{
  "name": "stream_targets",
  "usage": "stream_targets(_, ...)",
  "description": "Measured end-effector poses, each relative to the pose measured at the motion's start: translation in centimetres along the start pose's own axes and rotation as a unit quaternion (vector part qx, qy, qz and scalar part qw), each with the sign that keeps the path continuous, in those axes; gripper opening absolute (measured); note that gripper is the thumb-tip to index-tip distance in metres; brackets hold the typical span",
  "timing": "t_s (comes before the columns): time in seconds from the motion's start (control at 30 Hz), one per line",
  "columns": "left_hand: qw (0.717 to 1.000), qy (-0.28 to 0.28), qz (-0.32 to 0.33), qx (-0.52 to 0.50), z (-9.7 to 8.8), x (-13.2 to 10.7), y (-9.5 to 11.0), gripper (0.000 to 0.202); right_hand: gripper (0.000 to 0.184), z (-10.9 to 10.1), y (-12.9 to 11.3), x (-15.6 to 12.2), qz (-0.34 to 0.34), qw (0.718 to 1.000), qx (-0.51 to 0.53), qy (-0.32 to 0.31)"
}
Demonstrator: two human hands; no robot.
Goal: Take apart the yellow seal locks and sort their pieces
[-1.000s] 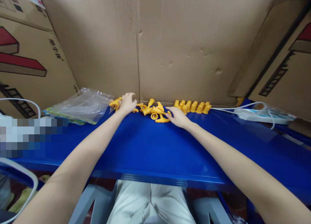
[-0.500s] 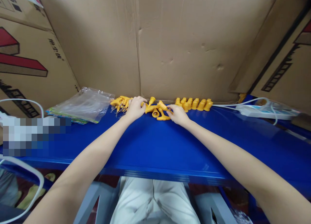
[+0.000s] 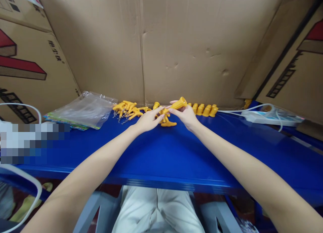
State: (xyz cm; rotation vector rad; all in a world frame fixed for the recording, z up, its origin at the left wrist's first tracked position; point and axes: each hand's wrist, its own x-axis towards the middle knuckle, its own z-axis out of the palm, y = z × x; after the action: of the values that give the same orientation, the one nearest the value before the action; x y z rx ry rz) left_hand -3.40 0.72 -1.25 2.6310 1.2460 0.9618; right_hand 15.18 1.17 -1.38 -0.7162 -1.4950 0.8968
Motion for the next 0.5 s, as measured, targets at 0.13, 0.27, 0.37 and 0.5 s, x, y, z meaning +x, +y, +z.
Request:
stream_targets(0.13,1.0,0.025,0.008,-0.009,0.2,0.3,-0.6,0.04,0.048,0.5,-0.1,-0.5,0.024,0.999,0.033,-0.025)
stream_targets(0.27,0.994,0.083,-0.039,0.055,-0.1,0.4,-0.8,0.038,0.046,-0.1,0.5,0.1,0.028,0.999,0.027,-0.005)
stream_targets(0.37,0.986,0.093,-0.055,0.123,-0.7,0.1,-0.4,0.039,0.037,-1.2,1.1,0.7,-0.003,0.997,-0.075,-0.002)
stream_targets(0.5,0.979,0.064,-0.055,0.185,-0.9,-0.3,0.1,0.041,0.025,-2.3,1.4,0.9,-0.044,0.963,-0.238,-0.116)
